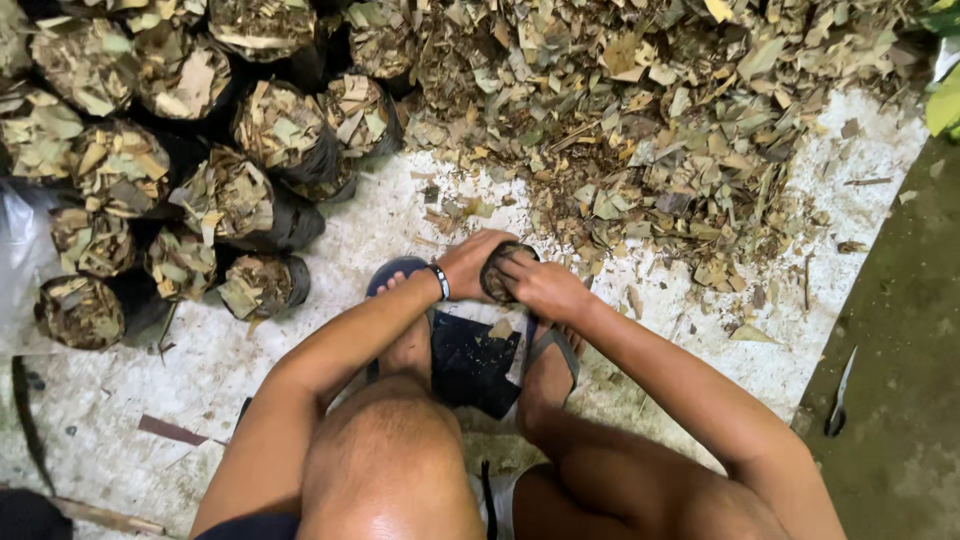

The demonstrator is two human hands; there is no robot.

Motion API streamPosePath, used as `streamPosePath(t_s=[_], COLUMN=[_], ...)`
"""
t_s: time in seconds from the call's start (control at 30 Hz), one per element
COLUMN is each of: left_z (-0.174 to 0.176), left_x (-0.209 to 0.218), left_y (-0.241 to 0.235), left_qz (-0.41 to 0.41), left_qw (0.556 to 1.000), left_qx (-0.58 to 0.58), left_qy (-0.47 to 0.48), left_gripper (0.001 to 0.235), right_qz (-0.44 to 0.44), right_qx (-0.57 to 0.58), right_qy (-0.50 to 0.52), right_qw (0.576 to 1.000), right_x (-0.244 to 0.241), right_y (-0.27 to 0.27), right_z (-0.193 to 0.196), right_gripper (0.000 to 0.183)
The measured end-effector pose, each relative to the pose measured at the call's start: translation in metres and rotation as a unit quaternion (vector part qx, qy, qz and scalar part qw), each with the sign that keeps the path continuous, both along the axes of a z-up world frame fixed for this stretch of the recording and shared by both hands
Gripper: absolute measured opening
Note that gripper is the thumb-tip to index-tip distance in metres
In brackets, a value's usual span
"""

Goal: The person sits on the floor and packs dried leaf fragments into small black cylindrical containers. They scoop leaves from a large pile, press them into the containers, and place the filled containers aside. The process is repeated continuously.

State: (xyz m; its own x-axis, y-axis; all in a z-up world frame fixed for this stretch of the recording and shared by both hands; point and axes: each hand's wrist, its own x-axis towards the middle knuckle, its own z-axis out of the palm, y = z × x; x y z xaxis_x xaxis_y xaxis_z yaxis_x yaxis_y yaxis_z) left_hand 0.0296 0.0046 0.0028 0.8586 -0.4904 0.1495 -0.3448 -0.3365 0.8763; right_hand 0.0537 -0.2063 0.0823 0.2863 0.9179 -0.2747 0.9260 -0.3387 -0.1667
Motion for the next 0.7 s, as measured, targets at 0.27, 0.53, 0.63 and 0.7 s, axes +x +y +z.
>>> streamPosePath(t_s=[0.27,0.53,0.63,0.7], left_z=[-0.002,-0.002,-0.010,-0.013], left_x=[-0.014,-0.017,0.004,0.018], left_y=[-0.011,-0.026,-0.009,0.002], left_qz=[0.053,0.144,0.022,-0.044], left_qw=[0.997,0.989,0.999,0.999], left_qx=[-0.016,0.009,0.005,0.016], left_qy=[0.046,0.042,-0.032,0.016], left_gripper=[0.107,0.133,0.137,0.136], right_qz=[-0.057,-0.133,-0.146,-0.139], right_qx=[0.076,0.156,0.143,0.135], right_qy=[0.090,0.146,0.188,0.192], right_qw=[0.991,0.968,0.961,0.962], right_x=[0.002,0.020,0.023,0.024], right_y=[-0.019,-0.015,-0.018,-0.017], right_z=[0.008,0.014,0.018,0.019], right_gripper=[0.046,0.038,0.040,0.039])
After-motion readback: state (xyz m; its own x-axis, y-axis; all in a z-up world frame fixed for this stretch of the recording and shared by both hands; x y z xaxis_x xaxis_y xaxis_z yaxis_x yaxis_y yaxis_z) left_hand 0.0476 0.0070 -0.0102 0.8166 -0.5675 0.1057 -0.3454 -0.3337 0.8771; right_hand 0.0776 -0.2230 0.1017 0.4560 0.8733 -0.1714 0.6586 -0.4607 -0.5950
